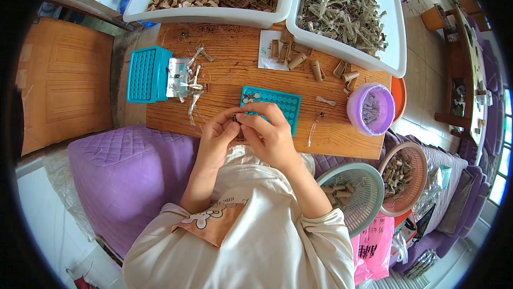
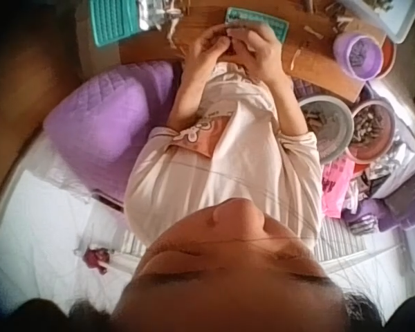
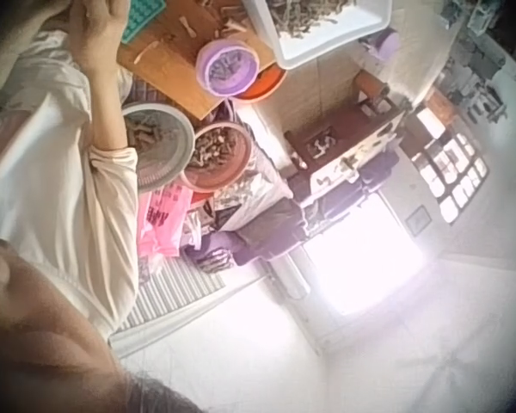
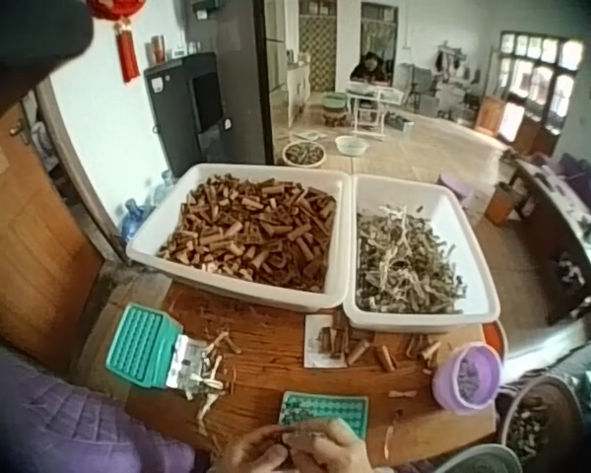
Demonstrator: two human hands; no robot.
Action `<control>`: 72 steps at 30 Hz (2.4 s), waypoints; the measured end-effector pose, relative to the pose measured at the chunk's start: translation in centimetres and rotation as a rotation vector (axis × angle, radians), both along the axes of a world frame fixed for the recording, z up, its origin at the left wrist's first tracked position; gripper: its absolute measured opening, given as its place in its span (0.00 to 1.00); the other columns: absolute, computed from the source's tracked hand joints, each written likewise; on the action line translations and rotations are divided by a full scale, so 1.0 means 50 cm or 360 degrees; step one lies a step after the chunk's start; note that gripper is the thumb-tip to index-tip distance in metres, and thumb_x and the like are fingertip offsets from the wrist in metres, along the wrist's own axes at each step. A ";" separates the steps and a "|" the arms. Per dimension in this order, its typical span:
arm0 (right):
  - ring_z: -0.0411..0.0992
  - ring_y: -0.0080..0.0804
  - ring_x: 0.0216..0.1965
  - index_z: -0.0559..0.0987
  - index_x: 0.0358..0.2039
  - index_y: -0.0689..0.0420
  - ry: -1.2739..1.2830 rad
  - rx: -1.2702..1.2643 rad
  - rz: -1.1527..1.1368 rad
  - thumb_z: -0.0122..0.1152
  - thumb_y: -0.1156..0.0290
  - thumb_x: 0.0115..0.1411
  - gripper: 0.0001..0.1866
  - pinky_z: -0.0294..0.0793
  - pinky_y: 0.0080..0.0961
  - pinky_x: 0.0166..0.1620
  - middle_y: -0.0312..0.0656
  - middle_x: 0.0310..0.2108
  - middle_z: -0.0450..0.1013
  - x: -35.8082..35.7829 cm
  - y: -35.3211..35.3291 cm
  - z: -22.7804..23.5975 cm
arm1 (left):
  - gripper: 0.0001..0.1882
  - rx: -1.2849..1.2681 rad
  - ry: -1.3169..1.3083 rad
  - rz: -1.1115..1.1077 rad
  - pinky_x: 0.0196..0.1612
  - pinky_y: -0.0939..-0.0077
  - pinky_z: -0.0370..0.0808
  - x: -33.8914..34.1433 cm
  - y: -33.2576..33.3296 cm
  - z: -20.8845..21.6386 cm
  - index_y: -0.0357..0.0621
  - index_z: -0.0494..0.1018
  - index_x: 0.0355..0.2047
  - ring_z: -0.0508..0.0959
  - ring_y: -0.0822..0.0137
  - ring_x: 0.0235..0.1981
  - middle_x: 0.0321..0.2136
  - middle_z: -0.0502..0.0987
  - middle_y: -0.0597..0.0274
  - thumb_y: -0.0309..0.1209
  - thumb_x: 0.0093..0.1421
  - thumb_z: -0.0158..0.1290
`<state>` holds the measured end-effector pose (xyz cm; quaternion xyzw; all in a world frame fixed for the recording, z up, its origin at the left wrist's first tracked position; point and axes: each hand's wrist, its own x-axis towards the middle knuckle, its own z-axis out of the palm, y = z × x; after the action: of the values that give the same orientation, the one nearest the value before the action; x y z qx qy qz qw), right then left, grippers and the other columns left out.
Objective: The person is assembling small electronic or mechanical components into a blue plastic tray.
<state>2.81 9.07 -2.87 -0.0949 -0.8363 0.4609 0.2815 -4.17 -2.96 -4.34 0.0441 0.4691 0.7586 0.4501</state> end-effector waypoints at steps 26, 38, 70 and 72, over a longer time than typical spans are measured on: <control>0.70 0.34 0.31 0.74 0.26 0.60 0.0030 0.0161 -0.0203 0.60 0.83 0.41 0.09 0.71 0.25 0.33 0.43 0.30 0.69 0.024 0.005 -0.005 | 0.15 0.0038 0.0087 -0.0172 0.34 0.81 0.73 0.013 0.001 0.004 0.33 0.62 0.44 0.74 0.72 0.30 0.33 0.72 0.58 0.26 0.57 0.45; 0.70 0.39 0.32 0.74 0.36 0.59 -0.0385 -0.0198 -0.0154 0.58 0.78 0.46 0.14 0.70 0.28 0.34 0.44 0.34 0.70 0.032 0.041 -0.062 | 0.13 -0.0185 0.0035 -0.0133 0.31 0.80 0.74 -0.004 -0.013 -0.016 0.37 0.65 0.42 0.75 0.72 0.28 0.30 0.73 0.58 0.26 0.57 0.44; 0.68 0.32 0.24 0.73 0.26 0.59 0.0151 0.0208 -0.0263 0.60 0.83 0.41 0.10 0.68 0.23 0.24 0.38 0.22 0.67 0.056 -0.016 0.013 | 0.15 -0.0080 0.0203 -0.0292 0.34 0.84 0.72 0.032 0.006 0.057 0.31 0.64 0.44 0.73 0.77 0.31 0.31 0.73 0.61 0.25 0.57 0.47; 0.67 0.33 0.24 0.73 0.26 0.59 0.0046 0.0160 -0.0196 0.59 0.82 0.41 0.09 0.67 0.24 0.25 0.39 0.21 0.67 0.062 0.001 0.024 | 0.14 -0.0224 0.0441 -0.0335 0.30 0.84 0.71 0.034 0.004 0.045 0.33 0.65 0.43 0.74 0.77 0.28 0.27 0.75 0.62 0.25 0.56 0.47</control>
<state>5.91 9.13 -1.66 -0.1251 -0.8468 0.4015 0.3257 -2.48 -2.75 -2.10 0.1655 0.5713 0.6593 0.4600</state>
